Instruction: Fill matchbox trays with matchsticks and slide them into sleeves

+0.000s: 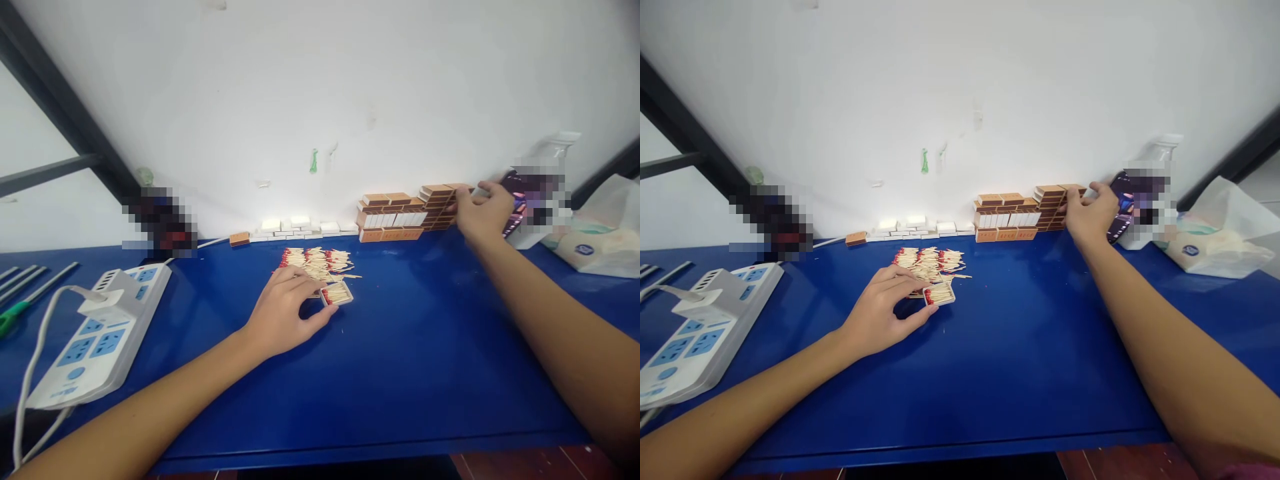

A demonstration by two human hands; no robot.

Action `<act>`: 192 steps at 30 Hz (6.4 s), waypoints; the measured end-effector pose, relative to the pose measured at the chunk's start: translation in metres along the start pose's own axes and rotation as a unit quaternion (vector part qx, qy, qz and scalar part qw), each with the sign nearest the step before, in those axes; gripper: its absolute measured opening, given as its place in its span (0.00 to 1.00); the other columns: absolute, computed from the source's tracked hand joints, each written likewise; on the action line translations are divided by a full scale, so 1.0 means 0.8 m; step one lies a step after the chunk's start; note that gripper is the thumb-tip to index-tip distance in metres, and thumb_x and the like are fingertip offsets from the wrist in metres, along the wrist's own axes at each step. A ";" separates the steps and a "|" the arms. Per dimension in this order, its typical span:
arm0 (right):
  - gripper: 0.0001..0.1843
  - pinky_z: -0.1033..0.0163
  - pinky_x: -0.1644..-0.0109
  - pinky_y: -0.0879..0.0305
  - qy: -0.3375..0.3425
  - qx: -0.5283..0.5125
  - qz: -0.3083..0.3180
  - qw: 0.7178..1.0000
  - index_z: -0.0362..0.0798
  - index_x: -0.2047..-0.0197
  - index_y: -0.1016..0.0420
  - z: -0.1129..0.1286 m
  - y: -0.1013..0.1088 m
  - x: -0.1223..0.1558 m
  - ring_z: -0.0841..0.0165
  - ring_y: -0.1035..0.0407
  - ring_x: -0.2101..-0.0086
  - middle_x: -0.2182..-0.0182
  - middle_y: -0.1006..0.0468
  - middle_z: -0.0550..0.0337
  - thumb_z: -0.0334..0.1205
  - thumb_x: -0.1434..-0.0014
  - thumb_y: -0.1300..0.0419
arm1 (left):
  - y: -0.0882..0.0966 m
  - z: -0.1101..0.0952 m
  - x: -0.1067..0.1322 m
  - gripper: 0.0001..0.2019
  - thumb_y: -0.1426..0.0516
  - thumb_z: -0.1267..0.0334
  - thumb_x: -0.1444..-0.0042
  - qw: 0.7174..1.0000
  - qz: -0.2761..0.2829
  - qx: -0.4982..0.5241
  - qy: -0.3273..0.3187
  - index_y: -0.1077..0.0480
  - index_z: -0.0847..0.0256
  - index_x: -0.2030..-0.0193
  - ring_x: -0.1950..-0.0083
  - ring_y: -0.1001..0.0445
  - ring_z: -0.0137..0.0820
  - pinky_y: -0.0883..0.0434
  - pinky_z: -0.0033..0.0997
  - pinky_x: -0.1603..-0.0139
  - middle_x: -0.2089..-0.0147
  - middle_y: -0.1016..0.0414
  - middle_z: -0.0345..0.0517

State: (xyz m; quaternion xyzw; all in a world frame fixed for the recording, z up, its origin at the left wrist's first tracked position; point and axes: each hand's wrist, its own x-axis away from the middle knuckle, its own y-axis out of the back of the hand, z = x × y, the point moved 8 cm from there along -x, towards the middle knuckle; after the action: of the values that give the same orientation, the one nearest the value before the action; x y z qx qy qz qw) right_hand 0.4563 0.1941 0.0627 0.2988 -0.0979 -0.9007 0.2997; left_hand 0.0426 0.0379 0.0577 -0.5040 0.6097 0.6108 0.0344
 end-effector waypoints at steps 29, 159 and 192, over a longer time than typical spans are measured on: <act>0.09 0.62 0.79 0.42 0.136 -0.234 0.091 0.958 0.49 0.64 0.28 0.118 0.050 0.064 0.68 0.30 0.78 0.71 0.22 0.55 0.41 0.38 0.32 | 0.016 0.018 -0.001 0.15 0.33 0.50 0.38 0.994 -0.074 -0.052 0.055 0.20 0.57 0.51 0.52 0.23 0.42 0.30 0.50 0.44 0.58 0.15 0.47; 0.11 0.60 0.59 0.34 0.389 -0.009 0.473 0.791 0.48 0.55 0.20 0.155 -0.040 0.281 0.65 0.27 0.64 0.60 0.20 0.54 0.41 0.27 0.44 | 0.036 0.232 -0.071 0.11 0.39 0.55 0.34 0.947 0.094 -0.257 0.169 0.22 0.53 0.48 0.39 0.36 0.51 0.40 0.51 0.38 0.45 0.28 0.55; 0.05 0.60 0.59 0.33 0.343 0.067 0.476 0.807 0.49 0.60 0.25 0.125 -0.073 0.266 0.65 0.28 0.63 0.60 0.25 0.56 0.39 0.31 0.39 | -0.031 -0.031 0.000 0.13 0.38 0.56 0.33 0.983 0.173 0.056 -0.027 0.28 0.54 0.44 0.46 0.24 0.42 0.27 0.45 0.42 0.50 0.20 0.49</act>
State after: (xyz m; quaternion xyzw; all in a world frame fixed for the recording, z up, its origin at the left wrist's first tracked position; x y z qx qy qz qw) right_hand 0.2318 0.1129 0.0199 0.5237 -0.1783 -0.4755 0.6840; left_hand 0.0729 0.0245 0.0463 -0.3717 0.7197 0.5858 -0.0268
